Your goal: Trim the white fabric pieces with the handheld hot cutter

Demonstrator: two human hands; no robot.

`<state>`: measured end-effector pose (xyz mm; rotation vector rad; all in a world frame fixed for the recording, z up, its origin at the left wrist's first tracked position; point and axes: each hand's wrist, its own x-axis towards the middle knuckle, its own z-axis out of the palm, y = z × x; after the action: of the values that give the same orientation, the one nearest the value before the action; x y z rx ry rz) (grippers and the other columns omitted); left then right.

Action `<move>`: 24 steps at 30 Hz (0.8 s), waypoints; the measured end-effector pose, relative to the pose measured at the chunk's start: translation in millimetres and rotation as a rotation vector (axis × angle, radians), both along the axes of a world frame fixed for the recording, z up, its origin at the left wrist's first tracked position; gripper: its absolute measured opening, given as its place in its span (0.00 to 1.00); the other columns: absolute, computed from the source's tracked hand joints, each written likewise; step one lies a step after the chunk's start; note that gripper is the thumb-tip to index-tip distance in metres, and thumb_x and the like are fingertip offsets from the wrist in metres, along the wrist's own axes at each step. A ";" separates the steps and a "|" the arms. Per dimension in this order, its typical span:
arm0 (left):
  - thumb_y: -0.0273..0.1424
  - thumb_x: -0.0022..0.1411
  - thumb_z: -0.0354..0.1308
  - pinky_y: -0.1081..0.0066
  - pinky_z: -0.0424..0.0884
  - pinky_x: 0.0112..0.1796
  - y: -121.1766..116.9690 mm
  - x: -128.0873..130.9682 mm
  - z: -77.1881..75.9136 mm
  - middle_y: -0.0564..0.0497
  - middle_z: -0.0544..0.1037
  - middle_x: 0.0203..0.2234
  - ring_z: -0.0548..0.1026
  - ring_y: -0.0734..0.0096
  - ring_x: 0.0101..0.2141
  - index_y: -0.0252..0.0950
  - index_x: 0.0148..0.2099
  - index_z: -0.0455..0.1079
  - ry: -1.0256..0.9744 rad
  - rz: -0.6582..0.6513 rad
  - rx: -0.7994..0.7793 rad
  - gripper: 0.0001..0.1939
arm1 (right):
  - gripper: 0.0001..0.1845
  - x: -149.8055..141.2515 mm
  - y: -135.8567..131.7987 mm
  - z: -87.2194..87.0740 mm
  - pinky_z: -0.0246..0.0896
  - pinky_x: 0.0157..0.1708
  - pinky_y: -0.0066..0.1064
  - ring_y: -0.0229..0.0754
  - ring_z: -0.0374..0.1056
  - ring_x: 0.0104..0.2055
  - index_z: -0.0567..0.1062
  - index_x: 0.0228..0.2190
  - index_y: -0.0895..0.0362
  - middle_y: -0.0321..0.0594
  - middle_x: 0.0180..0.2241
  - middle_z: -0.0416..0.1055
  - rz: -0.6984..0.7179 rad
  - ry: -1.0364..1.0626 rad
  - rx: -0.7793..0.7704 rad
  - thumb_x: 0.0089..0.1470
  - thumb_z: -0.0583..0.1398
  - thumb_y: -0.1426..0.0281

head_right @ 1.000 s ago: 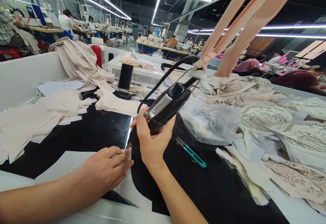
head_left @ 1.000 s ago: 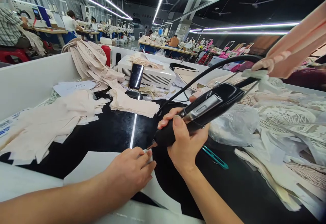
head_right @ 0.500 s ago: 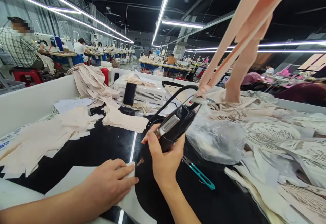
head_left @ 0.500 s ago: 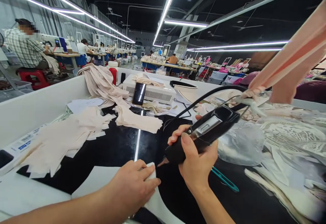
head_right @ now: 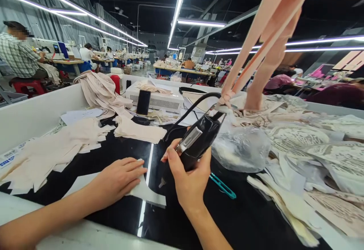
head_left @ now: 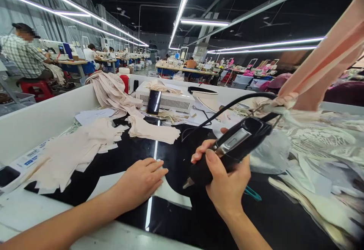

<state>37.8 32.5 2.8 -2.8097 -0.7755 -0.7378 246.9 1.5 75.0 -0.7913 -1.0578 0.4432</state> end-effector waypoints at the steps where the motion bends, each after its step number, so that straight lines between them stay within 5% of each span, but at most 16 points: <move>1: 0.30 0.79 0.61 0.60 0.81 0.54 -1.1 -0.8 0.6 0.44 0.84 0.59 0.82 0.58 0.56 0.36 0.60 0.79 -0.023 -0.022 0.007 0.12 | 0.23 0.5 -2.1 0.6 0.75 0.25 0.31 0.37 0.73 0.23 0.74 0.49 0.49 0.27 0.29 0.77 0.007 0.003 0.004 0.55 0.75 0.63; 5: 0.25 0.82 0.55 0.61 0.80 0.58 -8.5 -0.1 9.9 0.43 0.86 0.54 0.82 0.61 0.56 0.33 0.57 0.79 -0.107 -0.126 0.013 0.12 | 0.20 1.3 -8.8 2.9 0.75 0.24 0.29 0.36 0.73 0.23 0.73 0.42 0.49 0.26 0.29 0.77 0.023 0.015 0.026 0.55 0.75 0.62; 12: 0.27 0.85 0.49 0.66 0.80 0.49 -29.3 12.4 14.1 0.47 0.85 0.43 0.82 0.64 0.44 0.34 0.53 0.77 -0.151 -0.345 -0.117 0.14 | 0.19 3.7 -19.2 2.0 0.76 0.25 0.27 0.34 0.74 0.24 0.73 0.41 0.49 0.26 0.30 0.77 0.037 0.025 0.024 0.56 0.76 0.62; 24: 0.23 0.83 0.49 0.65 0.75 0.45 -27.2 21.8 6.6 0.47 0.82 0.39 0.79 0.64 0.41 0.34 0.49 0.76 0.032 -0.364 -0.051 0.13 | 0.18 4.1 -22.4 -0.3 0.73 0.23 0.30 0.36 0.71 0.23 0.70 0.41 0.47 0.26 0.28 0.76 0.026 0.000 0.011 0.56 0.72 0.68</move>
<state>59.6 5.3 9.4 -3.0390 -0.2798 -0.7269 251.0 -20.9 74.7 -0.7687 -1.0705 0.4596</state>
